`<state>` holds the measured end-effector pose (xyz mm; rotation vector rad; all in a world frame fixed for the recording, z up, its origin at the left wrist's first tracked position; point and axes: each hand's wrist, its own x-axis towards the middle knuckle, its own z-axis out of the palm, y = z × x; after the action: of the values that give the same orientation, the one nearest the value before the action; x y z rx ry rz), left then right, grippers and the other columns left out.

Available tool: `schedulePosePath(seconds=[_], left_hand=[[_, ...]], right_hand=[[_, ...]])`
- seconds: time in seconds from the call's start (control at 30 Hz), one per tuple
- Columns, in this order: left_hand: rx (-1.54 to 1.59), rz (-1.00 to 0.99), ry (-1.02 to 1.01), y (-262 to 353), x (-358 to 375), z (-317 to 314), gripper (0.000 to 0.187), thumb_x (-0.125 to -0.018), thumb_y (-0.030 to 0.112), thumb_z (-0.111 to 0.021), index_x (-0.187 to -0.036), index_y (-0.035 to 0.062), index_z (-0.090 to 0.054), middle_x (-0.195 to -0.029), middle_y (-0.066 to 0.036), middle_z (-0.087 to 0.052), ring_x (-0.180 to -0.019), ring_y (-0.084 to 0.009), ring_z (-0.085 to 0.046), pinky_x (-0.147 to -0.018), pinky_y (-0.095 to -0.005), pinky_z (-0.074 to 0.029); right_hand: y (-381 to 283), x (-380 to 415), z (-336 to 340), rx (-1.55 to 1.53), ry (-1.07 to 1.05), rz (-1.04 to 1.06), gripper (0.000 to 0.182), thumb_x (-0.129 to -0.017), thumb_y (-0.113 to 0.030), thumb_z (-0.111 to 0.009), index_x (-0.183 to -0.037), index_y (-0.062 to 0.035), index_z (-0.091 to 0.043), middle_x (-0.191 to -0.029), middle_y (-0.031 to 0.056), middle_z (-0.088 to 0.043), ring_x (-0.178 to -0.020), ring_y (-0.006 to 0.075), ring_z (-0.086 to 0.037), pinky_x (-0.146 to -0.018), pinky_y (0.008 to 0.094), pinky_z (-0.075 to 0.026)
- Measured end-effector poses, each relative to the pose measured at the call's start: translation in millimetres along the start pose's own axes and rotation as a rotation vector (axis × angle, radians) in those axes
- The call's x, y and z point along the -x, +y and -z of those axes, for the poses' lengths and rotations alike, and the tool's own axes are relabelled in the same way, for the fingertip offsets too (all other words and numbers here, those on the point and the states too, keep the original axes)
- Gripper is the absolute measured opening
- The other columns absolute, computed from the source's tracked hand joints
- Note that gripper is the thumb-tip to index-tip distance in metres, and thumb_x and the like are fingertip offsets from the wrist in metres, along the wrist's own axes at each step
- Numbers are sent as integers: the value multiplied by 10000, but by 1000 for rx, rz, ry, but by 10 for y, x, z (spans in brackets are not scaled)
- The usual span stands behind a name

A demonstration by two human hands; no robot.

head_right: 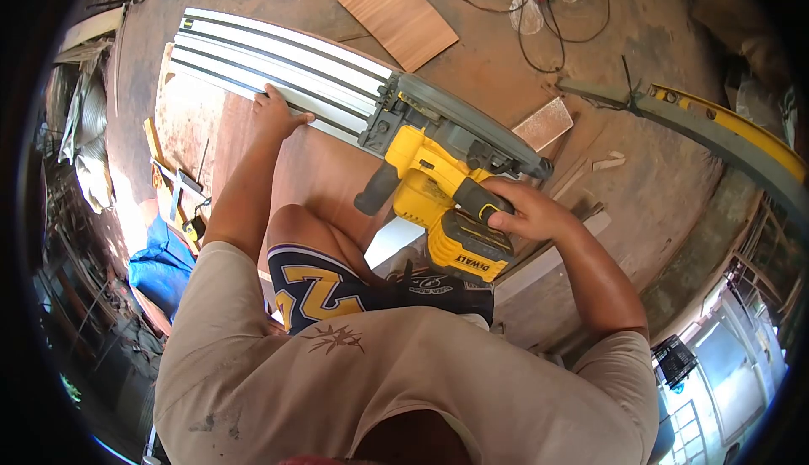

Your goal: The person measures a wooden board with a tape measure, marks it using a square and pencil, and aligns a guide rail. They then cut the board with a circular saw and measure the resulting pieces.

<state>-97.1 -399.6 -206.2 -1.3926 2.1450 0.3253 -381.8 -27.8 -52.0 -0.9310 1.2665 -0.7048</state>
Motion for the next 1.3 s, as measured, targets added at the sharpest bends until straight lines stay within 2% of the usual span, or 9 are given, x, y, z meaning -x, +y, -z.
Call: schedulePosePath(seconds=[0.23, 0.37, 0.67, 0.73, 0.77, 0.87, 1.03, 1.23, 1.3], left_hand=[[-55, -14, -22, -24, -46, -4, 1299, -605, 594, -806, -1434, -129, -115, -1390, -420, -263, -1304, -481, -323, -1081, -467, -301], [-53, -33, 28, -54, -52, -49, 1306, -597, 566, -826, -1434, -129, -103, -1357, -405, -302, -1292, -489, -334, -1077, -480, -310], [-127, 6, -84, 69, -42, 67, 1305, -628, 578, -803, -1423, -161, -77, -1421, -437, -194, -1370, -497, -215, -1127, -505, -201], [-110, -35, -52, 31, -42, 16, 1307, -634, 576, -800, -1417, -173, -67, -1445, -428, -145, -1399, -489, -142, -1139, -512, -169], [-87, -36, -75, 15, -65, 4, 1310, -641, 568, -799, -1414, -178, -50, -1461, -421, -100, -1413, -487, -80, -1145, -513, -155], [-7, -81, -31, -73, -121, -136, 1325, -639, 559, -804, -1408, -189, -26, -1456, -432, -84, -1407, -503, -63, -1146, -515, -150], [15, -100, -52, -96, -78, -109, 1330, -632, 549, -813, -1393, -210, -30, -1432, -462, -78, -1393, -534, -46, -1149, -506, -148], [-20, -142, 3, -106, -134, -141, 1327, -632, 560, -806, -1381, -226, -43, -1420, -475, -83, -1389, -538, -57, -1150, -503, -143], [-94, -112, -20, -93, -120, -135, 1300, -666, 587, -765, -1398, -207, -41, -1446, -444, -91, -1402, -503, -100, -1153, -464, -187]], right_hand=[[16, 27, -29, 36, 46, -11, 561, -889, -439, -588, -1208, 18, -523, -1119, 201, -595, -1060, 317, -585, -911, 382, -442], [20, 70, 7, 100, 34, 1, 576, -890, -452, -583, -1210, 23, -521, -1119, 201, -595, -1067, 320, -580, -916, 388, -438], [55, 84, -1, 84, 57, 69, 607, -897, -481, -573, -1212, 34, -513, -1149, 207, -572, -1079, 309, -565, -923, 388, -430], [16, 97, -18, 55, 58, -12, 778, -863, -638, -524, -1217, 55, -510, -1139, 193, -576, -1085, 301, -554, -939, 391, -413], [7, 97, -25, 58, 64, -12, 778, -863, -638, -524, -1217, 55, -510, -1139, 193, -576, -1085, 301, -554, -939, 391, -413], [-1, 110, -42, 25, 73, -29, 752, -871, -623, -523, -1206, 51, -514, -1116, 184, -577, -1064, 296, -555, -925, 384, -417], [123, 89, -101, 69, 134, 63, 693, -885, -597, -511, -1142, 46, -531, -1025, 166, -595, -958, 278, -581, -837, 373, -446], [112, 59, -130, 103, 183, 56, 659, -878, -602, -503, -1043, 34, -564, -915, 131, -624, -852, 246, -613, -757, 348, -463], [128, 47, -157, 102, 205, 51, 678, -861, -627, -509, -1017, 30, -572, -886, 121, -628, -828, 237, -617, -737, 339, -466]])
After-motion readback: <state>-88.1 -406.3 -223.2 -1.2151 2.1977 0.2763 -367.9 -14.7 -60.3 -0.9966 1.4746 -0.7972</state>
